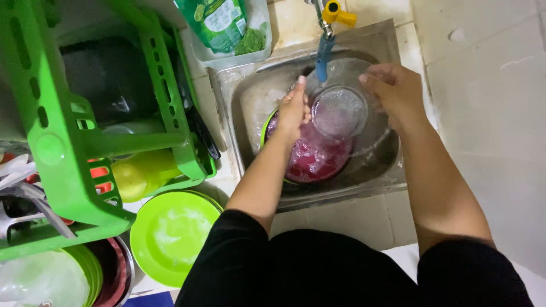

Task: Washing various dishes including plates and bowls in a kitchen sink.

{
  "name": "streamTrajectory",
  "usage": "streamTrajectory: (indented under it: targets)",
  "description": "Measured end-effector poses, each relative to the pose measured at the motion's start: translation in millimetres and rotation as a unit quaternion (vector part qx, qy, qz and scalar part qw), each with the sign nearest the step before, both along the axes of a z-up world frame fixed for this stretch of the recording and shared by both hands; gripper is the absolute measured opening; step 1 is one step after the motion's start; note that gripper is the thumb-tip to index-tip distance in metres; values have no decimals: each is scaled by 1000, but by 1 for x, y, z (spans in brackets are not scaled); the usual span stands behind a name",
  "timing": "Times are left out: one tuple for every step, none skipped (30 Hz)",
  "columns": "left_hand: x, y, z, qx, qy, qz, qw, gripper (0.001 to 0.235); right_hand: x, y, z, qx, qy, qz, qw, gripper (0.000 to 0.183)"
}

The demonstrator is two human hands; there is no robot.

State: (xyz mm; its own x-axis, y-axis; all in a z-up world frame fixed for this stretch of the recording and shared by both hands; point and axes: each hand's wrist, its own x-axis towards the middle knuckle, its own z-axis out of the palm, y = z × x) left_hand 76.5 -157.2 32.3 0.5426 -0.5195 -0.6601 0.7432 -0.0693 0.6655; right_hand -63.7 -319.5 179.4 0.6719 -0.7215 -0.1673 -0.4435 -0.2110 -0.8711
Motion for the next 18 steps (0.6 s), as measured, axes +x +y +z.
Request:
streamTrajectory:
  targets:
    - [-4, -9, -13, 35, -31, -24, 999, 61, -3, 1, 11, 126, -5, -48, 991, 35]
    - [-11, -15, -9, 35, -29, -25, 999, 61, -9, 11, 21, 126, -3, -49, 991, 35]
    - [-17, -21, -5, 1, -87, 11, 996, 60, -15, 21, 31, 72, -14, -32, 997, 33]
    - [-20, -28, -1, -35, -148, 45, 987, 68, -19, 29, 41, 15, -28, -14, 999, 31]
    - [-18, -29, 21, -37, -148, 44, 987, 68, -26, 35, 41, 14, -29, -14, 999, 31]
    - [-17, -28, 42, -26, -45, -28, 998, 74, -33, 42, 40, -93, -32, 40, 994, 30]
    - [-15, -27, 63, -17, 59, -102, 993, 81, -40, 50, 40, -199, -34, 94, 975, 30]
    - [-12, -22, 64, -17, 59, -102, 993, 81, -50, 52, 24, -199, -34, 94, 975, 30]
    - [-9, -17, 65, -80, 139, -120, 980, 70, -60, 54, 8, -283, -54, 158, 945, 28]
    - [-5, -12, 66, -143, 218, -135, 956, 62, -68, 56, -8, -363, -74, 222, 902, 26]
    - [-4, -8, 58, -143, 217, -133, 956, 62, -72, 55, -16, -362, -75, 223, 902, 26]
    - [-5, -3, 49, -132, 236, -136, 953, 57, -77, 56, -24, -362, -61, 282, 886, 31]
    - [-5, 2, 40, -120, 255, -139, 949, 54, -82, 56, -31, -360, -47, 340, 867, 37]
    - [-6, 8, 48, -121, 253, -138, 950, 54, -79, 51, -42, -361, -49, 341, 867, 37]
    - [-6, 13, 55, -94, 162, -110, 976, 55, -77, 46, -52, -341, 24, 362, 867, 49]
    - [-10, 21, 62, -64, 71, -80, 992, 63, -77, 44, -63, -316, 97, 382, 863, 61]
    - [-12, 27, 63, -62, 71, -78, 992, 63, -68, 43, -72, -314, 96, 384, 863, 61]
    - [-13, 31, 64, -77, 41, -67, 994, 64, -60, 40, -81, -320, 150, 342, 871, 69]
